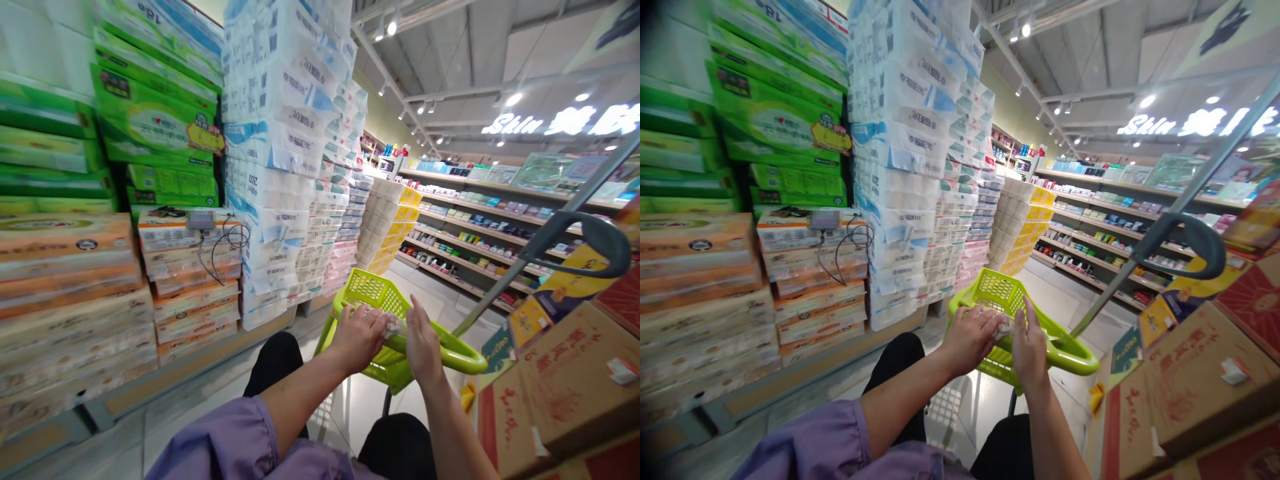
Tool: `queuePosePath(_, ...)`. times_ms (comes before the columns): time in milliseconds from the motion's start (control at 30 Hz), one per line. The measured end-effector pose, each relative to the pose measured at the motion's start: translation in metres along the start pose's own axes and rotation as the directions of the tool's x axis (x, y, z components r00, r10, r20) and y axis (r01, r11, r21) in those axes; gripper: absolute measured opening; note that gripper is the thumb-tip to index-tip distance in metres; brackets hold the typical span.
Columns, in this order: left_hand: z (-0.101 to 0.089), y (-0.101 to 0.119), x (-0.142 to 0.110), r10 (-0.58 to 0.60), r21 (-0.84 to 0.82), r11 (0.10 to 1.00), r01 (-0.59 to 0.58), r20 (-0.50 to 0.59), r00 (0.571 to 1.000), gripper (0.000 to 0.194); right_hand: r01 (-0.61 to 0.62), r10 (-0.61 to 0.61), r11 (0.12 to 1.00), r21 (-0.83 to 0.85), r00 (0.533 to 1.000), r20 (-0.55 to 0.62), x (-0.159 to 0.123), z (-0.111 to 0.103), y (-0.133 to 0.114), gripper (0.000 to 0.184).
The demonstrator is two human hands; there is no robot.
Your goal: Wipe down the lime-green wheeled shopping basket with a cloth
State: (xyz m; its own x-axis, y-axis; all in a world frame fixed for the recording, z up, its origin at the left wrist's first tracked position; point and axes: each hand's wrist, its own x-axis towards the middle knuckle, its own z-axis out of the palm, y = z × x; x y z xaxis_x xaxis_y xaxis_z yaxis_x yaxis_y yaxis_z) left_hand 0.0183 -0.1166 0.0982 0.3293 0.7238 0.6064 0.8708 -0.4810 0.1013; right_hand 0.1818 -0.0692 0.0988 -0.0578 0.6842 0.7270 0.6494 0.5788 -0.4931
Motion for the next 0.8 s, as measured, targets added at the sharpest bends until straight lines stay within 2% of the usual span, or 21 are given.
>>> queuePosePath(67, 0.001, -0.013, 0.001, -0.017, -0.01, 1.0, 0.016, -0.025, 1.0, 0.04, 0.068, -0.067, 0.98, -0.186, 0.998, 0.011, -0.012, -0.005, 0.01, 0.049)
queuePosePath(133, 0.0, -0.024, 0.001, -0.12, -0.015, 0.993, 0.12, -0.082, 0.989, 0.033, 0.169, -0.176, 0.93, -0.328, 0.984, 0.009, -0.024, -0.006, 0.017, 0.043)
queuePosePath(200, -0.002, -0.025, 0.0, -0.206, -0.026, 0.978, 0.205, -0.11, 0.972, 0.036, 0.226, -0.266, 0.884, -0.409, 0.963, -0.042, -0.034, -0.003, 0.02, 0.037)
queuePosePath(233, -0.002, -0.022, -0.001, -0.192, -0.029, 0.981, 0.19, -0.102, 0.976, 0.04, 0.24, -0.299, 0.868, -0.435, 0.952, -0.07, -0.037, -0.002, 0.021, 0.035)
queuePosePath(300, -0.001, -0.01, -0.005, -0.059, -0.021, 0.998, 0.057, -0.076, 0.995, 0.046, 0.251, -0.336, 0.848, -0.467, 0.936, -0.107, -0.039, 0.001, 0.021, 0.032)
queuePosePath(367, 0.0, 0.0, -0.008, 0.082, 0.018, 0.997, -0.08, -0.073, 0.994, 0.043, 0.258, -0.352, 0.84, -0.477, 0.929, -0.117, -0.039, 0.003, 0.021, 0.03)
queuePosePath(400, 0.0, 0.001, -0.009, 0.112, 0.04, 0.993, -0.109, -0.08, 0.99, 0.04, 0.27, -0.364, 0.837, -0.477, 0.925, -0.114, -0.038, 0.003, 0.021, 0.03)
queuePosePath(467, 0.0, -0.004, -0.011, 0.088, 0.065, 0.994, -0.082, -0.093, 0.992, 0.037, 0.291, -0.385, 0.828, -0.478, 0.917, -0.108, -0.038, 0.003, 0.022, 0.029)
queuePosePath(600, 0.003, -0.018, -0.017, -0.067, 0.101, 0.991, 0.083, -0.154, 0.986, 0.037, 0.278, -0.379, 0.823, -0.495, 0.918, -0.115, -0.038, 0.005, 0.021, 0.028)
queuePosePath(633, 0.005, -0.018, -0.019, -0.048, 0.117, 0.991, 0.068, -0.171, 0.984, 0.037, 0.266, -0.37, 0.827, -0.495, 0.921, -0.123, -0.038, 0.006, 0.02, 0.029)
queuePosePath(733, 0.012, -0.01, -0.025, 0.148, 0.157, 0.98, -0.121, -0.176, 0.973, 0.042, 0.251, -0.358, 0.835, -0.49, 0.924, -0.137, -0.037, 0.01, 0.016, 0.029)
queuePosePath(800, 0.012, -0.012, -0.025, 0.17, 0.152, 0.978, -0.144, -0.171, 0.97, 0.043, 0.261, -0.364, 0.831, -0.491, 0.923, -0.124, -0.036, 0.012, 0.013, 0.03)
